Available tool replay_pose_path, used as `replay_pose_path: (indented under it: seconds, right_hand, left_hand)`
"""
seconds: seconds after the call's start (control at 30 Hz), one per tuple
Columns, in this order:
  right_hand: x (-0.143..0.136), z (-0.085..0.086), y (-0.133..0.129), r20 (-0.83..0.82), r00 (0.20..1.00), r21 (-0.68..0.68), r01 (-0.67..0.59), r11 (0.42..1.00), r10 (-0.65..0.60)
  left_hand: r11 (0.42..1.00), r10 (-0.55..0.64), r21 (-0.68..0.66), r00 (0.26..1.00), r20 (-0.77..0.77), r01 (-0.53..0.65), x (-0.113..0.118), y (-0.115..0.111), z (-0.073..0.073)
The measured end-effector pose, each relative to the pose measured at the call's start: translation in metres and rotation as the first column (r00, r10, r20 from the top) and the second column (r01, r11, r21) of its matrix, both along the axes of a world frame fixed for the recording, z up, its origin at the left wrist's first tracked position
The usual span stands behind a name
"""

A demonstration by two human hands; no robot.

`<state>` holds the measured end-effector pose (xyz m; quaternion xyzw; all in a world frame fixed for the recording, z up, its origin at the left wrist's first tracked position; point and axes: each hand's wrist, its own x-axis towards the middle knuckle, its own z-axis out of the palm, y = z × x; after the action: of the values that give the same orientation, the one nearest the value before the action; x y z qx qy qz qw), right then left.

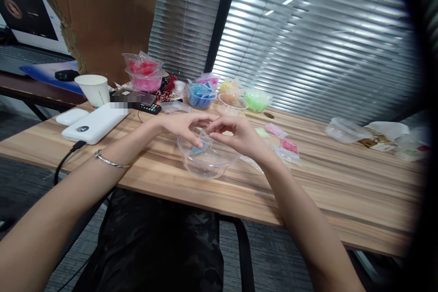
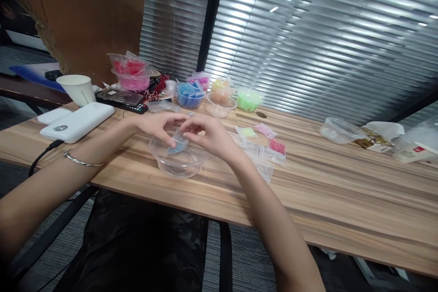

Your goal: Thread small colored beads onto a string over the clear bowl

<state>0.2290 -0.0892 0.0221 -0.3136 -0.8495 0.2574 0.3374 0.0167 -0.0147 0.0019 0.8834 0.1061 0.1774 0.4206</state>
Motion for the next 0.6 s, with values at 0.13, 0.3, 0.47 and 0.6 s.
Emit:
replay_pose_path:
  seconds: [0.13,0.3,0.47,0.6]
  right_hand:
    - [0.0001,0.0012,-0.0008,0.024,1.0,-0.013,0.009,1.0,-0.009]
    - [0.0007,-0.0003,0.0,0.036,0.999,-0.033,0.03,0.999,-0.028]
    - [0.001,-0.0022,0.0012,0.044,0.998,-0.003,0.042,0.999,-0.042]
    - [0.0005,-0.0023,0.0012,0.028,0.999,0.034,0.02,0.999,-0.021]
  left_hand:
    - [1.0,0.006,0.017,1.0,-0.011,-0.006,0.001,0.0014,0.0002]
    - [0.999,-0.023,-0.025,1.0,-0.014,0.023,0.0031,0.0009,0.0026]
    - [0.999,-0.029,-0.019,1.0,-0.002,0.029,0.0032,-0.0003,0.004]
    - [0.999,-0.034,-0.033,0.999,0.005,0.035,0.0037,0.0013,0.0023]
